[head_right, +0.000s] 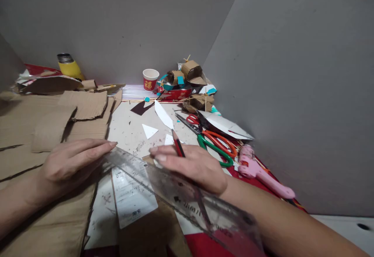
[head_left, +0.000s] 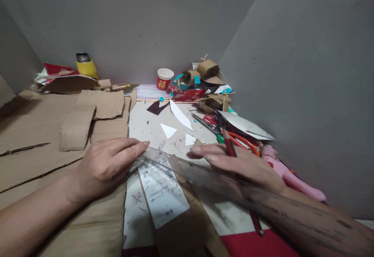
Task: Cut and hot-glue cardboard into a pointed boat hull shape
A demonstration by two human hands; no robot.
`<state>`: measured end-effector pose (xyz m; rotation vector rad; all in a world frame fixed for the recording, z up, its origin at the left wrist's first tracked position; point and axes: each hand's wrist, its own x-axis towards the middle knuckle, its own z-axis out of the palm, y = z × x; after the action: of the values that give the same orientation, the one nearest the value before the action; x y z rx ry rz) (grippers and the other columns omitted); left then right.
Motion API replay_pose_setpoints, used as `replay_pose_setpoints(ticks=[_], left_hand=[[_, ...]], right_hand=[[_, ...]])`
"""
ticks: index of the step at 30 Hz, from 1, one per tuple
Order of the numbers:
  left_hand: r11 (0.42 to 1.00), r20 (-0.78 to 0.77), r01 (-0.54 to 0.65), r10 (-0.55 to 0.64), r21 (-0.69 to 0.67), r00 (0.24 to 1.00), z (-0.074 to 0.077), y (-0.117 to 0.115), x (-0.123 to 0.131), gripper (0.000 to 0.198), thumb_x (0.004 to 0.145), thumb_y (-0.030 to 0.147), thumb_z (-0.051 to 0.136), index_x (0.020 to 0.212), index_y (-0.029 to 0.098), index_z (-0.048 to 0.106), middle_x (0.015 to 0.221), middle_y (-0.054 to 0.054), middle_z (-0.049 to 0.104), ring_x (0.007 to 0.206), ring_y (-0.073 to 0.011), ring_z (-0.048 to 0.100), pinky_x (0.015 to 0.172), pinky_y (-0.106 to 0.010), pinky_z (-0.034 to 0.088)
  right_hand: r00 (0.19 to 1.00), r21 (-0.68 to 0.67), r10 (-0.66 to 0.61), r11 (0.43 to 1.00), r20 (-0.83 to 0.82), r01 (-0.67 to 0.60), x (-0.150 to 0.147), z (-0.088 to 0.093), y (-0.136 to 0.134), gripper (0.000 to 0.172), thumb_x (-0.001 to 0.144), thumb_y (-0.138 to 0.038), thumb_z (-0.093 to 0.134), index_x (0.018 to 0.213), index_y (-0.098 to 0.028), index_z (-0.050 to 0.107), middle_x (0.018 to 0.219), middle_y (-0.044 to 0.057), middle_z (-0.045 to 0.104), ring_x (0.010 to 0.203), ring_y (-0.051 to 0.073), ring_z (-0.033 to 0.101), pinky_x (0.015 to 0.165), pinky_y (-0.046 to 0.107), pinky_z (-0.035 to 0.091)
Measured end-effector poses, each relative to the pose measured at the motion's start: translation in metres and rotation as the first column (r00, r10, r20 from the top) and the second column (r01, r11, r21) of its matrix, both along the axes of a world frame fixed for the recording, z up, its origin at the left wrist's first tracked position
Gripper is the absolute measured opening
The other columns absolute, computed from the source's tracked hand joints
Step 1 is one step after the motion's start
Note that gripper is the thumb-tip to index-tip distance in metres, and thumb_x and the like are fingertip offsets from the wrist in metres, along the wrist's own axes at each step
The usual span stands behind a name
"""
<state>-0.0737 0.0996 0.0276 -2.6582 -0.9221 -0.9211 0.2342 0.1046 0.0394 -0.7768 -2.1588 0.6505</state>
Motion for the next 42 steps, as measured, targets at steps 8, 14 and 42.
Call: replay_pose_setpoints(ticks=[8,14,42], left_hand=[[0.988,-0.152,0.043,-0.020,0.148,0.988,0.000,-0.007,-0.002,0.043,0.088,0.016,0.053,0.130,0.015,0.054,0.113,-0.017,0.069,0.095,-0.0271,0.068,0.077,-0.038,0.056],[0.990,-0.174,-0.022,0.046,0.139,0.984,-0.003,-0.008,-0.003,0.047,0.087,0.014,0.055,0.134,0.014,0.051,0.109,-0.017,0.070,0.093,-0.0292,0.069,0.076,-0.040,0.056],[0.720,0.329,-0.235,0.549,-0.653,0.768,0.012,-0.001,0.017,0.023,0.087,0.037,0.057,0.099,0.020,0.066,0.057,0.005,0.055,0.048,-0.0105,0.047,0.043,-0.021,0.038]], right_hand=[[0.951,-0.720,-0.004,0.655,-0.309,-0.231,-0.024,0.009,0.018,0.040,0.087,-0.046,0.063,0.113,-0.016,0.063,0.095,0.012,0.072,0.071,0.020,0.071,0.058,0.030,0.057],[0.954,-0.449,0.294,0.860,0.052,-0.241,-0.024,0.017,-0.009,0.080,0.070,-0.022,0.081,0.141,-0.018,0.045,0.123,0.013,0.064,0.103,0.023,0.066,0.084,0.029,0.054],[0.919,-0.146,0.063,0.989,0.388,-0.006,-0.021,0.039,-0.012,0.026,0.086,-0.025,0.062,0.111,-0.017,0.066,0.065,0.000,0.064,0.055,0.013,0.056,0.056,0.025,0.046]])
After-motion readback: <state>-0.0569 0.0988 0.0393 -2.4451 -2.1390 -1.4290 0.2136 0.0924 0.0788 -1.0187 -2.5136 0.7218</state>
